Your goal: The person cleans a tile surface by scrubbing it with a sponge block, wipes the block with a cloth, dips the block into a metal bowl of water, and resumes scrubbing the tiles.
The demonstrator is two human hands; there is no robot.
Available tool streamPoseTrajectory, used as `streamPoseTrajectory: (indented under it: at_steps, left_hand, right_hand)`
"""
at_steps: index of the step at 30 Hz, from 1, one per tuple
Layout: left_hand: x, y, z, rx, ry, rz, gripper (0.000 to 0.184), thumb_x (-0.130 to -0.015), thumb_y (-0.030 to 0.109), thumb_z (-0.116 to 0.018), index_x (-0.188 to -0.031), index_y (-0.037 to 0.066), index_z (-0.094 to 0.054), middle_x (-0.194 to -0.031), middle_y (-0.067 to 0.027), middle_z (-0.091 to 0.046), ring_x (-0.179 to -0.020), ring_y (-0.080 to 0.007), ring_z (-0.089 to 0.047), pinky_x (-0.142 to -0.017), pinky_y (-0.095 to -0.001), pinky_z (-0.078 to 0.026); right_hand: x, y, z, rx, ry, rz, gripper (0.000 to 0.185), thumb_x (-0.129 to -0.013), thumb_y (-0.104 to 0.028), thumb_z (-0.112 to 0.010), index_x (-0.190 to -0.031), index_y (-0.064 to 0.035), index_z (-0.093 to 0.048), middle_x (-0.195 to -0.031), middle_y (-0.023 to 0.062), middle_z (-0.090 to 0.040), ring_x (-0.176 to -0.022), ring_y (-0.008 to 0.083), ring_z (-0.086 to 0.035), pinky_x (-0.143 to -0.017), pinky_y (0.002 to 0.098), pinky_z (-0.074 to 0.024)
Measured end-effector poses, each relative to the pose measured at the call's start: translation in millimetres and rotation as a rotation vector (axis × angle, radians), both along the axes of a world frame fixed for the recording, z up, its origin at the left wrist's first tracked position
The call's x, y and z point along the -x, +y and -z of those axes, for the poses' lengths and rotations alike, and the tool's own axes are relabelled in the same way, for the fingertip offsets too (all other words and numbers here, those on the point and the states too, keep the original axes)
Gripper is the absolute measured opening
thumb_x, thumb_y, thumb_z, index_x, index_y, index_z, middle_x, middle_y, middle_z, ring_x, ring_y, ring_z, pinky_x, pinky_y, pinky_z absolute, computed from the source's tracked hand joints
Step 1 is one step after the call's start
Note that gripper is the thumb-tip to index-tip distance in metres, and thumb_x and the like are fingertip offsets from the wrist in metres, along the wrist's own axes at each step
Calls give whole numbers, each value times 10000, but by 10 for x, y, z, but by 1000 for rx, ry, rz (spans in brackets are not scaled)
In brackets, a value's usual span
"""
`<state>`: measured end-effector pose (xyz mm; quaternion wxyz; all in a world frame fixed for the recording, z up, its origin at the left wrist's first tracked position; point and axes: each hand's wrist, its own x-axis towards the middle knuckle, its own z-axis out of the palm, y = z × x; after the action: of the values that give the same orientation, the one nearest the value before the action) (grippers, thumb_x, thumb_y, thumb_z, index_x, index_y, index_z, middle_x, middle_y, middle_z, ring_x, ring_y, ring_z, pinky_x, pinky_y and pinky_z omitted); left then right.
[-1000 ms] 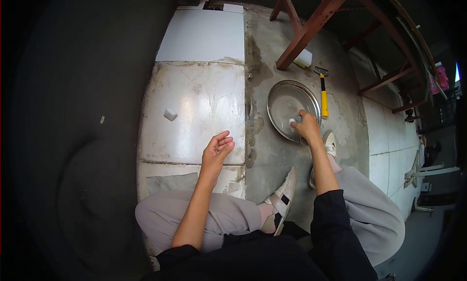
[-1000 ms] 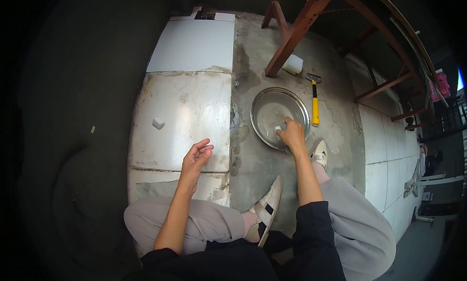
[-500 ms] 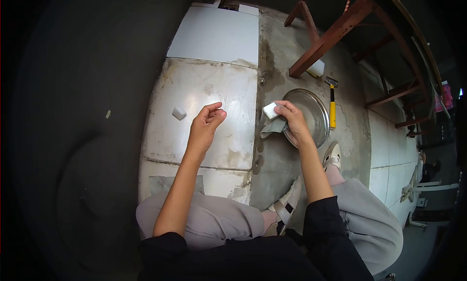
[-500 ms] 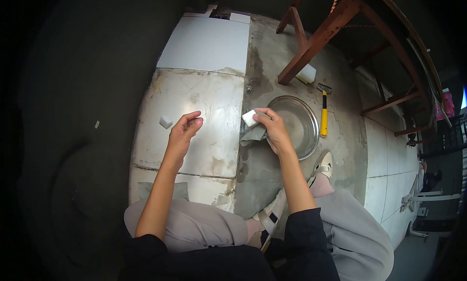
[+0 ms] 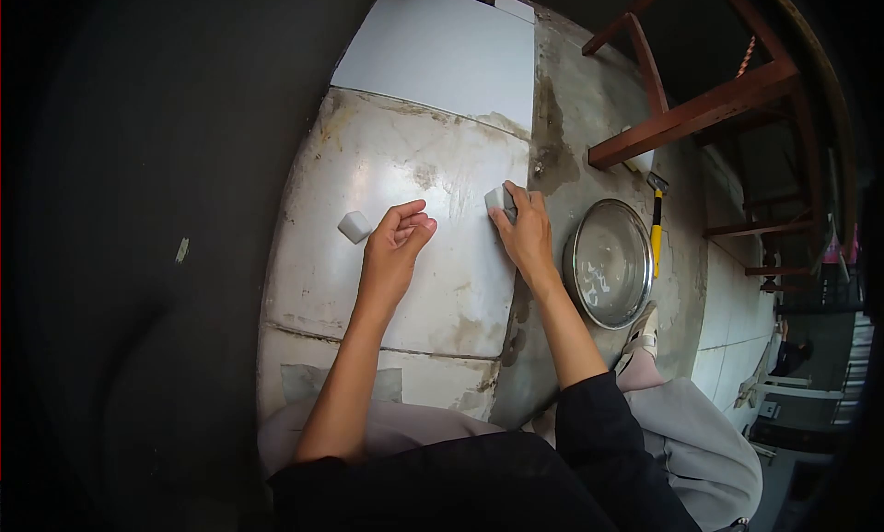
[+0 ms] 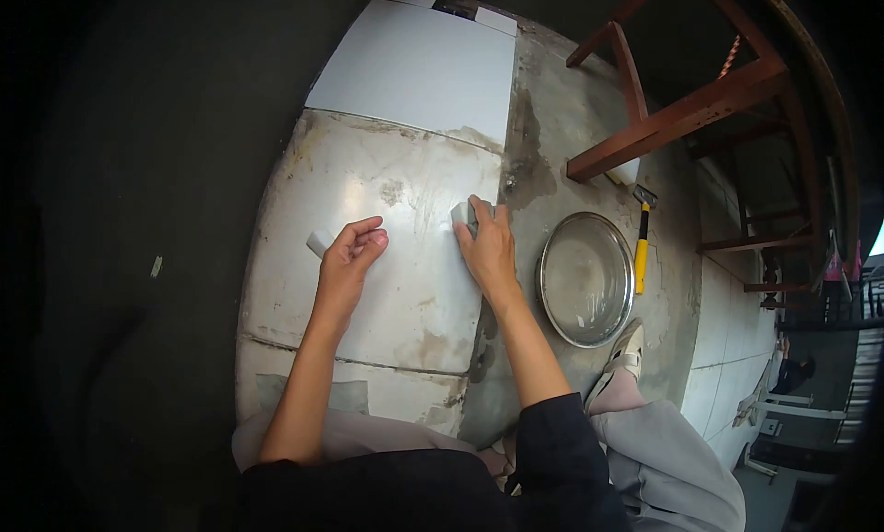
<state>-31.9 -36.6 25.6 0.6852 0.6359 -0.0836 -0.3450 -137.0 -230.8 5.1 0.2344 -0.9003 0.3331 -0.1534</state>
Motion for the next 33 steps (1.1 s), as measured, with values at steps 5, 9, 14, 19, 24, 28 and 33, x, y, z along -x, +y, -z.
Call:
streamPoseTrajectory:
  at_steps: [5, 9, 14, 19, 24, 28, 33]
  left_hand:
    - [-32, 1, 43, -20, 81, 16, 399, -950, 202, -646, -1290, 6, -575, -1176, -104, -617, -1082, -144, -570, -995, -281, -428]
    - [-47, 19, 137, 7, 122, 1, 409, -934, 184, -665, -1283, -6, -569, -1209, -147, -609, -1095, -175, -581, -979, -287, -457]
    - [-75, 33, 156, 28, 126, -18, 396, -944, 166, -653, -1287, -8, -561, -1204, -151, -609, -1094, -171, -579, -973, -283, -462]
    - [-52, 77, 212, 5, 127, -28, 389, -947, 158, -647, -1287, -9, -561, -1201, -151, -612, -1096, -168, -578, -962, -281, -469]
    - [0, 73, 197, 14, 132, -6, 386, -948, 152, -644, -1286, -12, -559, -1198, -151, -613, -1092, -168, -578, -957, -280, -469]
    - [-28, 66, 169, 48, 135, -19, 390, -947, 159, -644, -1287, -11, -559, -1197, -150, -614, -1093, -171, -576, -961, -288, -467]
    - [-37, 92, 182, 13, 122, -30, 388, -949, 180, -642, -1284, 0, -566, -1191, -148, -619, -1088, -173, -579, -955, -298, -469]
  right_hand:
    - [-192, -81, 77, 86, 0, -11, 431, -835, -149, -711, -1232, -25, -600, -1073, 228, -581, -935, 422, -629, -838, 459, -515]
    - [-796, -519, 137, 175, -18, 36, 428, -835, -163, -719, -1222, -17, -608, -1038, 227, -597, -931, 404, -631, -837, 438, -515]
    - [-366, -67, 94, 165, -4, -59, 420, -821, -138, -703, -1208, -10, -600, -1007, 235, -574, -851, 422, -635, -765, 474, -531]
    - [-318, -21, 141, 169, -12, -102, 427, -816, -146, -703, -1208, -14, -599, -988, 221, -566, -836, 424, -636, -739, 482, -534]
    - [-1013, -586, 162, 263, 4, 39, 408, -809, -157, -711, -1171, 2, -607, -1023, 260, -584, -855, 437, -647, -748, 477, -540]
    - [-652, -184, 135, 181, 46, -43, 441, -807, -174, -717, -1199, -6, -606, -1021, 259, -579, -852, 430, -654, -763, 475, -550]
    - [-788, -328, 196, 215, 2, -74, 428, -816, -175, -709, -1199, -12, -608, -1029, 246, -571, -852, 433, -651, -742, 479, -551]
